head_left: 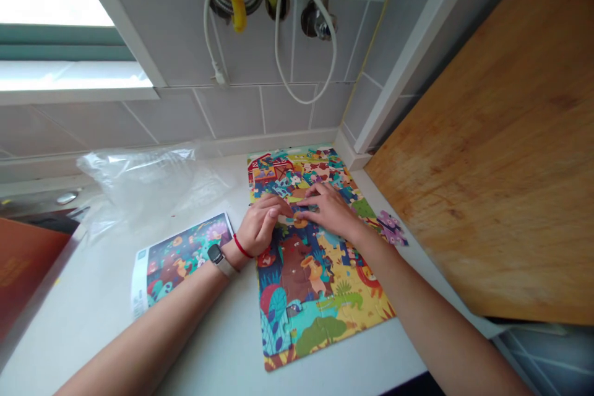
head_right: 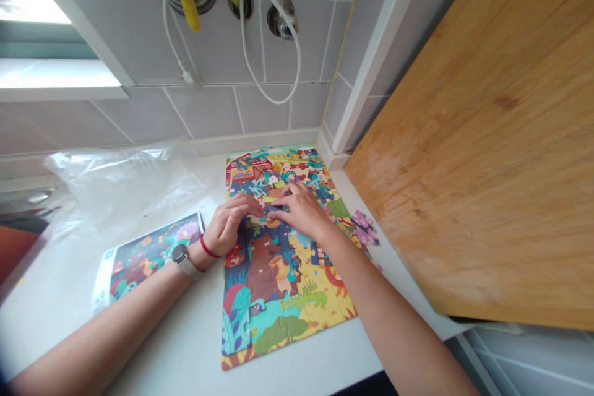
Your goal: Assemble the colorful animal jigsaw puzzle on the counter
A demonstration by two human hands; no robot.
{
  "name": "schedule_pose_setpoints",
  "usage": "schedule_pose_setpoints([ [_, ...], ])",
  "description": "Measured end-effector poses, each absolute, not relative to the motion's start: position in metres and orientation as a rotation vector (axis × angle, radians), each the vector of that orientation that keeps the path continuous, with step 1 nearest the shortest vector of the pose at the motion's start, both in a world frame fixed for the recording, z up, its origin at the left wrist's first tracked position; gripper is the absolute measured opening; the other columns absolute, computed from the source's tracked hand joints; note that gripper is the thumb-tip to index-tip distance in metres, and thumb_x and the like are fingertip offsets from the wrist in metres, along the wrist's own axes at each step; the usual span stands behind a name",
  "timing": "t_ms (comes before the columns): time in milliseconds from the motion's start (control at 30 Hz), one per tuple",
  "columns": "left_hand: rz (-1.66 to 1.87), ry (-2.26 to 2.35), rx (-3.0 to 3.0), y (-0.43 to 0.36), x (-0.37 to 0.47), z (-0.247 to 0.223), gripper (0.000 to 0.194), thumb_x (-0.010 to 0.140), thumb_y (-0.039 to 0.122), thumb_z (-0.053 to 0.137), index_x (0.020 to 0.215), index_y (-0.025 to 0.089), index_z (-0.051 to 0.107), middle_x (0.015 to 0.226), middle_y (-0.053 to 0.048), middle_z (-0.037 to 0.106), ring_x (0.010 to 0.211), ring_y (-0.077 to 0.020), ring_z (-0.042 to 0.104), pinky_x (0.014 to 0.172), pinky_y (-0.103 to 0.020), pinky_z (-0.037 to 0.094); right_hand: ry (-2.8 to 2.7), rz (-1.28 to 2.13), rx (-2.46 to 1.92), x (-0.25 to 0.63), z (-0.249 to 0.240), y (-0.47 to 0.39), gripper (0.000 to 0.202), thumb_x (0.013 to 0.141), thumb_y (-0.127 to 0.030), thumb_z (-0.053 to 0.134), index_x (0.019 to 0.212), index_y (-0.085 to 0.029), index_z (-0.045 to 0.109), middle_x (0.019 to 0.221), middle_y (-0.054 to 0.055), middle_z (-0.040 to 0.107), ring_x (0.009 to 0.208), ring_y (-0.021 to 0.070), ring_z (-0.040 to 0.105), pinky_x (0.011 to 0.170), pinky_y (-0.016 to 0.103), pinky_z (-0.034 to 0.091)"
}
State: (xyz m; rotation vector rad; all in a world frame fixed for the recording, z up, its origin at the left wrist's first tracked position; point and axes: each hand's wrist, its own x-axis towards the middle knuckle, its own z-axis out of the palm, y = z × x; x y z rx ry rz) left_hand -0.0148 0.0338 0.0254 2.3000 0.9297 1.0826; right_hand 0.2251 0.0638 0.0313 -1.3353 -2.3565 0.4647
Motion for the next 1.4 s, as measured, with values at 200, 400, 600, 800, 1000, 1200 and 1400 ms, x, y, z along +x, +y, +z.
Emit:
schedule_pose_setpoints([
  [200,0.751,0.915,2.605,0.006,0.018,0.041,0.048,0.111,0.044,0.044,0.081,0.020,0.073,0.087,-0.009,0.074,0.085,-0.0229,0.069,0.082,-0.038,0.056,-2.411,0.438,-1.287,0.229,0.028,0.066,0.023,0.093,-0.035,0.080,0.115,-0.034,0.085,0.130,0.010,0.068,0.129,0.0320,0.058,0.117,0.051,0.043],
  [400,0.555,1.090,2.729,-0.016,0.040,0.035,0.031,0.107,0.033,0.054,0.090,0.016,0.074,0.102,-0.012,0.076,0.105,-0.0290,0.070,0.081,-0.041,0.059,-2.412,0.540,-1.265,0.235,0.022,0.073,0.026,0.096,-0.030,0.072,0.120,-0.033,0.084,0.142,0.010,0.066,0.142,0.0348,0.052,0.124,0.053,0.037],
  [600,0.472,1.097,2.771,-0.015,0.040,0.033,0.024,0.105,0.027,0.055,0.090,0.018,0.070,0.101,-0.008,0.076,0.094,-0.0230,0.072,0.084,-0.037,0.060,-2.449,0.634,-1.221,0.240,0.019,0.077,0.037,0.101,-0.022,0.056,0.126,-0.034,0.081,0.153,0.007,0.060,0.148,0.0316,0.050,0.127,0.051,0.036],
  [800,0.480,1.241,2.746,-0.034,0.051,0.033,0.023,0.105,0.035,0.059,0.106,0.013,0.068,0.123,-0.021,0.069,0.112,-0.0319,0.070,0.098,-0.046,0.058,-2.418,0.622,-1.227,0.243,0.013,0.080,0.037,0.100,-0.023,0.055,0.127,-0.030,0.081,0.151,0.009,0.062,0.146,0.0316,0.052,0.126,0.051,0.039],
  [1000,0.360,1.314,2.760,-0.046,0.054,0.036,0.045,0.105,0.050,0.059,0.128,0.012,0.063,0.149,-0.026,0.057,0.140,-0.0397,0.056,0.112,-0.052,0.050,-2.370,0.507,-1.254,0.247,0.007,0.081,0.035,0.101,-0.030,0.057,0.126,-0.029,0.081,0.147,0.011,0.064,0.147,0.0350,0.051,0.124,0.058,0.040],
  [1200,0.347,1.322,2.755,-0.048,0.055,0.037,0.051,0.104,0.054,0.058,0.132,0.011,0.062,0.152,-0.026,0.055,0.143,-0.0408,0.054,0.115,-0.053,0.048,-2.364,0.433,-1.325,0.248,0.010,0.081,0.032,0.098,-0.030,0.063,0.124,-0.029,0.082,0.143,0.011,0.067,0.138,0.0336,0.059,0.121,0.055,0.044],
  [1400,0.319,1.317,2.717,-0.050,0.055,0.034,0.057,0.104,0.056,0.059,0.138,0.010,0.060,0.158,-0.027,0.050,0.148,-0.0414,0.049,0.117,-0.055,0.045,-2.337,0.456,-1.357,0.246,0.017,0.079,0.031,0.099,-0.027,0.064,0.123,-0.030,0.082,0.145,0.011,0.066,0.142,0.0328,0.056,0.124,0.056,0.040],
])
